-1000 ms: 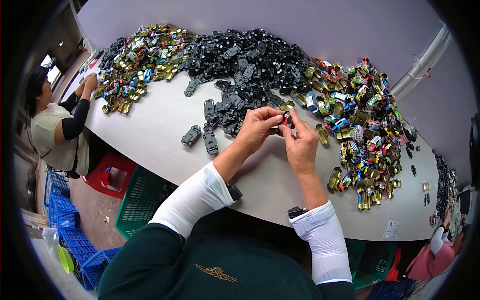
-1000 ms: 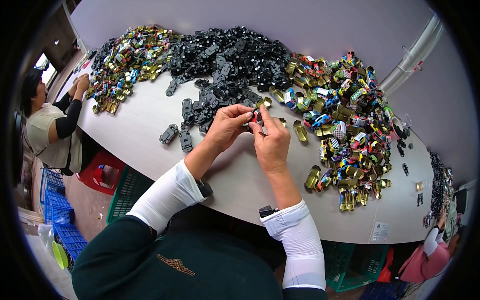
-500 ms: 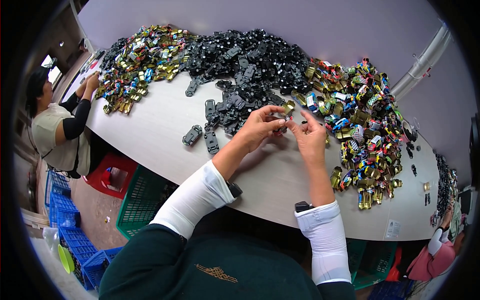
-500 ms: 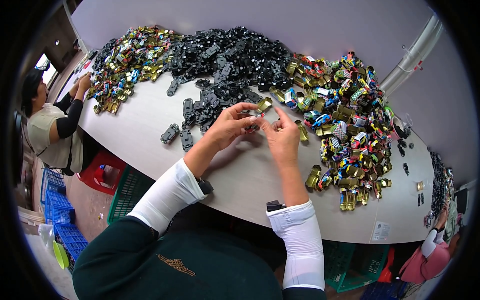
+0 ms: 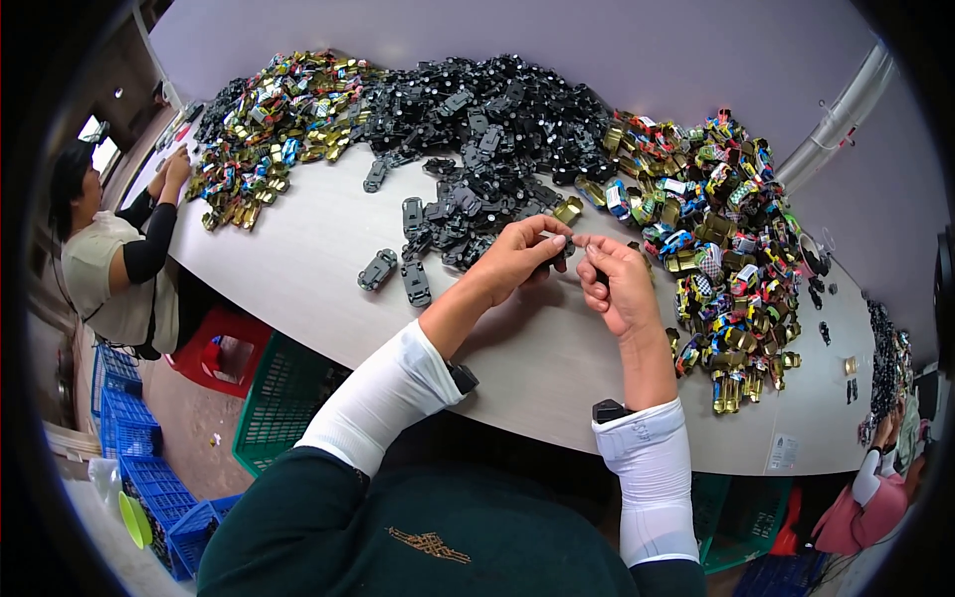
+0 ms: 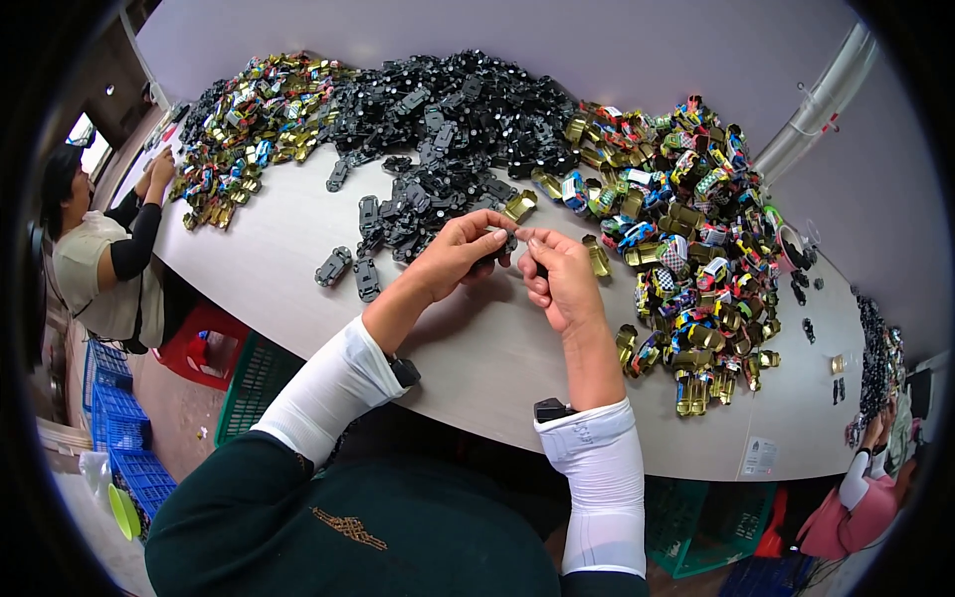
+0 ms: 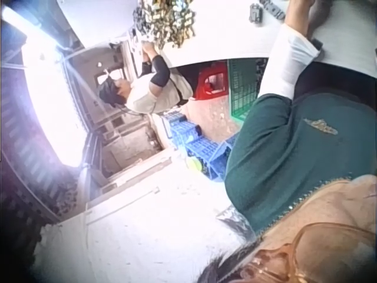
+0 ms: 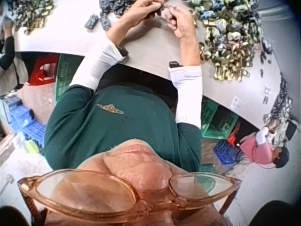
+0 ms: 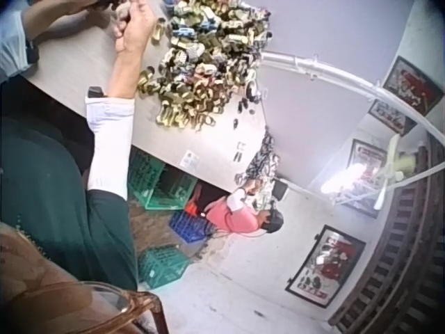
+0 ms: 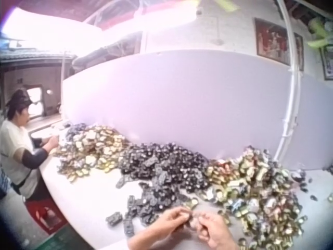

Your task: Assembling small toy car components at a workstation.

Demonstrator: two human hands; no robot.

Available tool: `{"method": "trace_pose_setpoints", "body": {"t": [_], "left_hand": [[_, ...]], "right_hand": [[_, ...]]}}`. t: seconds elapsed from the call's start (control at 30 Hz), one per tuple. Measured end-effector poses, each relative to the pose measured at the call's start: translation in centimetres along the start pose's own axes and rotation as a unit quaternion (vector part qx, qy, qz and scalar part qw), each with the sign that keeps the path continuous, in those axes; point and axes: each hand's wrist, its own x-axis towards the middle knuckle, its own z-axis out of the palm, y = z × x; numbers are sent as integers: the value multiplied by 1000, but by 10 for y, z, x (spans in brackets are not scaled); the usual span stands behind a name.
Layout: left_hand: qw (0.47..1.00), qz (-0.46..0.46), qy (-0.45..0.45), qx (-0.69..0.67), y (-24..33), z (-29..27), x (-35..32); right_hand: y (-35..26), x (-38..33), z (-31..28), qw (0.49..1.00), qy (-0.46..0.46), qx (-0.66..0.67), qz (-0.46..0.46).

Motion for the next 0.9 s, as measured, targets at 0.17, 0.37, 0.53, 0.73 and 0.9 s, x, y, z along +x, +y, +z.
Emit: {"method": "trace_pose_setpoints", "body": {"t": [0.17, 0.37, 0.53, 0.73, 0.9], "left_hand": [[1000, 16, 18, 13, 0, 5, -1], [998, 34, 14, 48, -8, 0, 3], [996, 49, 17, 69, -12, 0, 5], [981, 107, 42, 154, -9, 6, 2], [993, 64, 38, 95, -12, 1, 3]], "right_hand": [[7, 4, -2, 995, -23, 81, 48], [9, 3, 4, 998, -12, 54, 25], [12, 2, 11, 1000, 13, -23, 1], [22, 7, 12, 987, 57, -145, -47], [7, 0, 11, 999, 7, -37, 6]]}}
